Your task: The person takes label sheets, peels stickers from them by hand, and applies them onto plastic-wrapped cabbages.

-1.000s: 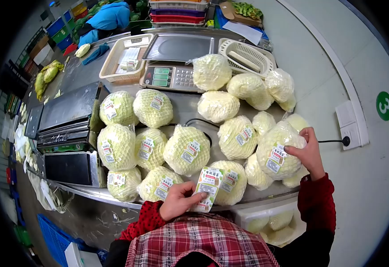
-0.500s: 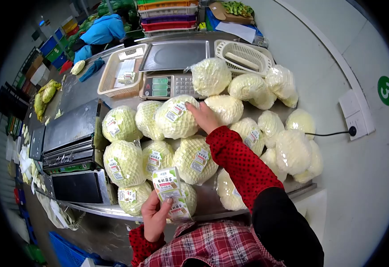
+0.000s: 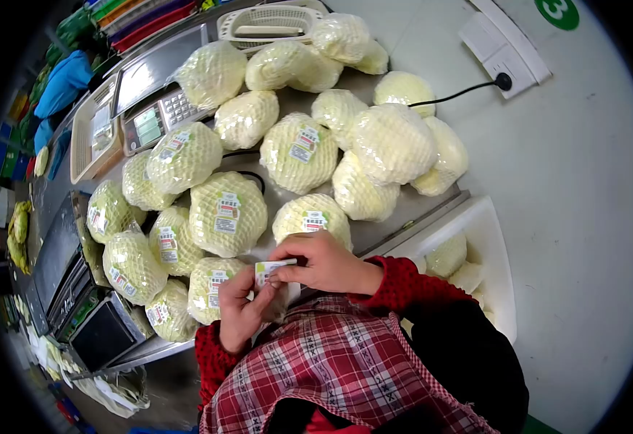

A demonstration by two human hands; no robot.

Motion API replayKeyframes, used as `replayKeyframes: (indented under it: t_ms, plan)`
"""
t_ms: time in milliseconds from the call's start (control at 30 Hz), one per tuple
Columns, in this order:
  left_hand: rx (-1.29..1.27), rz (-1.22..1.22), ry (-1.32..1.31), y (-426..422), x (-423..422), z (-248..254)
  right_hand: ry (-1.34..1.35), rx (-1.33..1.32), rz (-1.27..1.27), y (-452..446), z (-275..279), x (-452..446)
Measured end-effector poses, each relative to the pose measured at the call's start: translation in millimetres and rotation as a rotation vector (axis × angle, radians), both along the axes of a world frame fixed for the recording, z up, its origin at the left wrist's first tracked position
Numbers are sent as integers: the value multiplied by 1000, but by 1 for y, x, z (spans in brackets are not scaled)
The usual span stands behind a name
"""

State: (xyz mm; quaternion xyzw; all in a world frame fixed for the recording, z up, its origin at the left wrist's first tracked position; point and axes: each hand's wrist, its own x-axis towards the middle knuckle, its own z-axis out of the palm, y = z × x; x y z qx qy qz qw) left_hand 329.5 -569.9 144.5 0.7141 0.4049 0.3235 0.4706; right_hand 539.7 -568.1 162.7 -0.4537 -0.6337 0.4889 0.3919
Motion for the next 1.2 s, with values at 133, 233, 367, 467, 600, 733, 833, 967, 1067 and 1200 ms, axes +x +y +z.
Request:
replayKeyframes:
  t_ms: [133,233,367,467,600,733,833,967,1067,1200]
  plan:
    - [-626,51,-126,-13,37,15,18,-75,-123,-10,9,49]
    - [-631,-74,-95,-25,37,6,233,-191,-593,27,39,138]
    - [-673,-9,-178,-24,40,10,-229,-34,-684,68,25,241]
    - [-693,42,-188,-23,37,11,-941,57,-722,76,1,239]
    - [-639,237,-230,-27,10,19,-1072,21,-874,72,-6,263]
    - [-627,310,-279,-31,-2,11,-1012,-312,-751,76,-13,271]
    - [-658,213,-342,-32,6,15,-572,-303,-716,80,-19,268]
    - [-562,174,-335,-26,-1,17,-264,3,-923,52,-46,246]
    - [-583,195,-248,-22,-19,49,-143,4,-919,51,-14,206]
    - [-216,233,-472,-20,-77,114,-273,201,-815,80,31,168]
